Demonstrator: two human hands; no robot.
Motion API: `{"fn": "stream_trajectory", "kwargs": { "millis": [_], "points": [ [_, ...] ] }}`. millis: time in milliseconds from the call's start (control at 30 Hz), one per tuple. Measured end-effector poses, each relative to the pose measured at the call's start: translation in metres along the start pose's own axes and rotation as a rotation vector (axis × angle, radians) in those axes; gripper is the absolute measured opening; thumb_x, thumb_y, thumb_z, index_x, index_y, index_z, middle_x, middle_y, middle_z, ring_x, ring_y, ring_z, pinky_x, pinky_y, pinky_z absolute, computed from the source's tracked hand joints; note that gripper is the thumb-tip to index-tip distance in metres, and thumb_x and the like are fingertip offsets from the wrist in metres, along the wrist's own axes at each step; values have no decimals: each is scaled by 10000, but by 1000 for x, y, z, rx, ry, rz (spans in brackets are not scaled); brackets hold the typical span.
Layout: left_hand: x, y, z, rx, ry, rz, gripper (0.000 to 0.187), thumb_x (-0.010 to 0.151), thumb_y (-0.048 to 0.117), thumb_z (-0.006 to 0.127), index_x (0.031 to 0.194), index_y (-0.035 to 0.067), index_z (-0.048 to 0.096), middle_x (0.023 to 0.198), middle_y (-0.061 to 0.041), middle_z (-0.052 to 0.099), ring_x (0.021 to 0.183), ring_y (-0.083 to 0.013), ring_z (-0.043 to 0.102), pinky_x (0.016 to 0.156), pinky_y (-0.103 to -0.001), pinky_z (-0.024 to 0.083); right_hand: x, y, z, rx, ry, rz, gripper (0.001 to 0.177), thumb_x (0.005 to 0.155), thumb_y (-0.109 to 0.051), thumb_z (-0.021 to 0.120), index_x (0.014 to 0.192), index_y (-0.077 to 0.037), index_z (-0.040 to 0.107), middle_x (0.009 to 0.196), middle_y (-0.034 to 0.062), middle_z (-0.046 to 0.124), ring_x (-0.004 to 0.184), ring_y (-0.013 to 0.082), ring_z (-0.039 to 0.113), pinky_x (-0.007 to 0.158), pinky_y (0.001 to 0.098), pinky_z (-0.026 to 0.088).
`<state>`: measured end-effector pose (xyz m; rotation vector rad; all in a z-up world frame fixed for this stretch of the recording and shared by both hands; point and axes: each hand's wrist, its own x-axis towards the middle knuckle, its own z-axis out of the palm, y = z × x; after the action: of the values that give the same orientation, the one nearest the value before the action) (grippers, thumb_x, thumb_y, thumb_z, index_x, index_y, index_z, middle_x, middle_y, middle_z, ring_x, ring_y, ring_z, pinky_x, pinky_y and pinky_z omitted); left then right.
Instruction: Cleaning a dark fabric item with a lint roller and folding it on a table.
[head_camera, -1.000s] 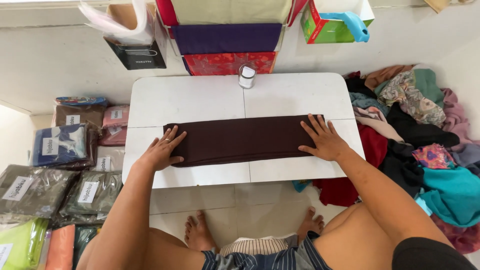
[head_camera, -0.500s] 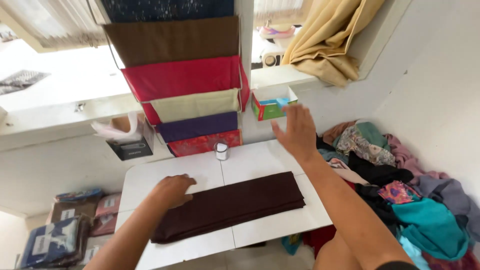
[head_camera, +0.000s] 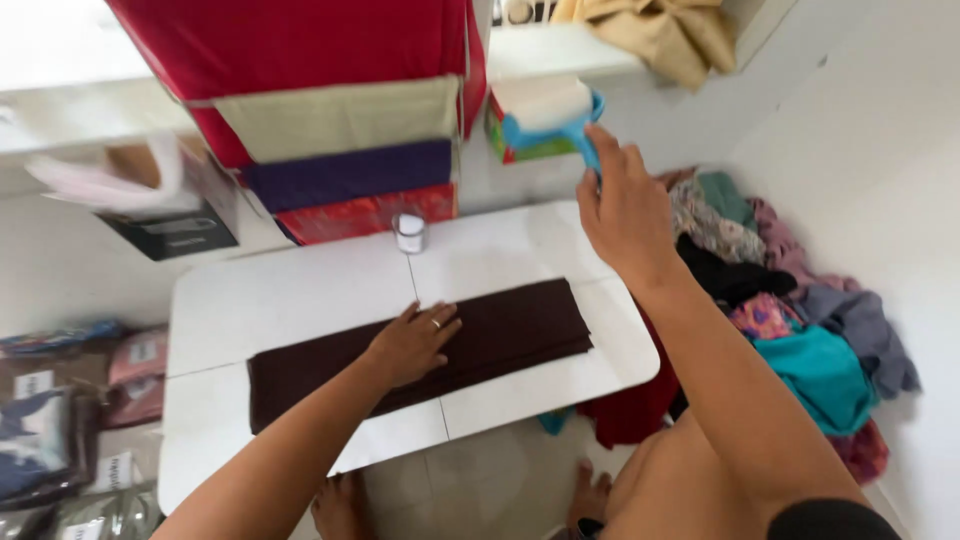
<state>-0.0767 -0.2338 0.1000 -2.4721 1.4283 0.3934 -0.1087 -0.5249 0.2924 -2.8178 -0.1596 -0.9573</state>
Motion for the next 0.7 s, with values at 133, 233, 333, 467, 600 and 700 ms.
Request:
{"fn": "stream_trajectory", "kwargs": {
  "millis": [133,233,333,467,600,700],
  "points": [
    [5,1,44,-145,54,-56,727,1054,523,404,1643,178,153,1701,-123,161,1574,-289,141,1255,-527,174,-104,21,45,-97,-348,69,444,999,-267,479,1423,-135,481,924,214,565,700,519,681,562,616,557],
    [2,2,63,-104,11,-87,733,1048,618,281,1647,225,123,1727,-97,44,1587,-289,42,1266,-527,112,-154,32,71,-128,-862,336,401,1022,-352,379,1367,-179,489,1000,190,617,795,496,732,664,566,613],
    [3,3,70,-139,-31,-121,713,1053,638,180,1653,266,83,1732,-74,18,1592,-265,1,1274,-517,42,-165,44,80,-160,-986,361,433,1014,-318,367,1404,-168,482,1014,216,634,775,493,739,641,582,608],
    [5,2,81,-95,57,-133,727,1032,664,188,1650,293,90,1731,-56,20,1590,-253,11,1268,-507,41,-133,28,86,-85,-955,370,472,1053,-223,361,1506,-91,391,1124,316,633,892,543,716,737,628,589],
    [10,1,91,-127,46,-140,724,1030,672,151,1651,309,70,1734,-34,-13,1590,-236,-20,1269,-503,14,-132,30,92,-98,-960,366,481,1053,-233,361,1510,-86,393,1081,312,654,906,539,716,738,630,585],
    [9,2,88,-151,40,-137,720,1040,655,163,1654,292,68,1732,-52,-6,1590,-252,-20,1266,-514,22,-154,34,63,-176,-1192,358,508,998,-295,416,1474,-123,459,1045,285,710,933,500,738,759,604,595]
  ]
}}
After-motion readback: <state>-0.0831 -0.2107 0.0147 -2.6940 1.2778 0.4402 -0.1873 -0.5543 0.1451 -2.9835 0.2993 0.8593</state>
